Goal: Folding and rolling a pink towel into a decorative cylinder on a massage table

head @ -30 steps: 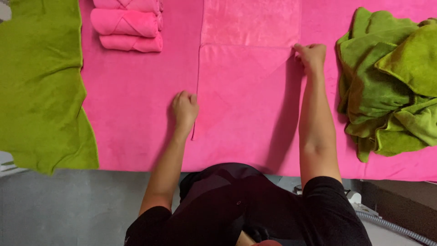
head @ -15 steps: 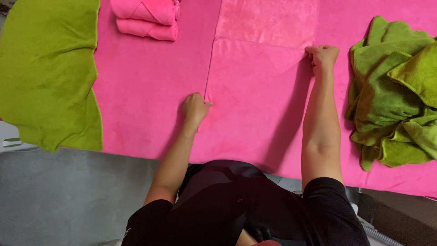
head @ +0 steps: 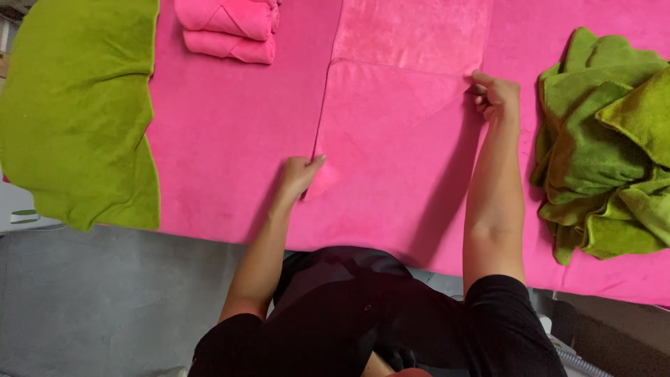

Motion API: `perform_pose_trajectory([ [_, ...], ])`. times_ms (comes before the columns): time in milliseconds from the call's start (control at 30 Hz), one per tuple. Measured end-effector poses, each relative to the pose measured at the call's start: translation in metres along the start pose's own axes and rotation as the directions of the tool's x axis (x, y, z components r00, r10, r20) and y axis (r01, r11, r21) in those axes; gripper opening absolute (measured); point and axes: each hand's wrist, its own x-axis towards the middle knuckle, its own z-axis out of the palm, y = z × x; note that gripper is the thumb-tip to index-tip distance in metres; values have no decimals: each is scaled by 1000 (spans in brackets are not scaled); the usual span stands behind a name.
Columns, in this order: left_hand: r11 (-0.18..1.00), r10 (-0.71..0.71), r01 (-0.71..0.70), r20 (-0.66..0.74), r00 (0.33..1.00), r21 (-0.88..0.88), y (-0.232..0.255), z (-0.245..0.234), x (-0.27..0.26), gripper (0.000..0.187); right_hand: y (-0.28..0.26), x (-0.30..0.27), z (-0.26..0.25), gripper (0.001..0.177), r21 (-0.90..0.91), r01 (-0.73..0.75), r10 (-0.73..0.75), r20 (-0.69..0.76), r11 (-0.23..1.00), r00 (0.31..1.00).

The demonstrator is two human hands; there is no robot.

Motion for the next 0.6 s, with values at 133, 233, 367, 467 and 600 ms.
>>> perform_pose_trajectory([
  [133, 980, -169, 166, -19, 985, -107, -35, 27, 12, 48, 17, 32, -8, 17, -5, 47, -46, 66, 999, 997],
  [233, 989, -144, 140, -89, 986, -49, -5, 13, -12, 44, 27, 54, -10, 22, -42, 85, -81, 98, 995, 992],
  [367, 994, -109, 108, -138, 984, -20, -1, 19, -19, 42, 48, 93, -6, 20, 52, 134, -135, 11, 990, 991],
  [467, 991, -101, 110, -104, 989, 82, 19, -3, -38, 43, 53, 99, -3, 20, 141, 211, -198, -99, 967, 975],
  [600, 997, -76, 79, -96, 992, 25, -17, 1, -26, 43, 65, 103, 3, 18, 258, 243, -207, -158, 935, 966],
])
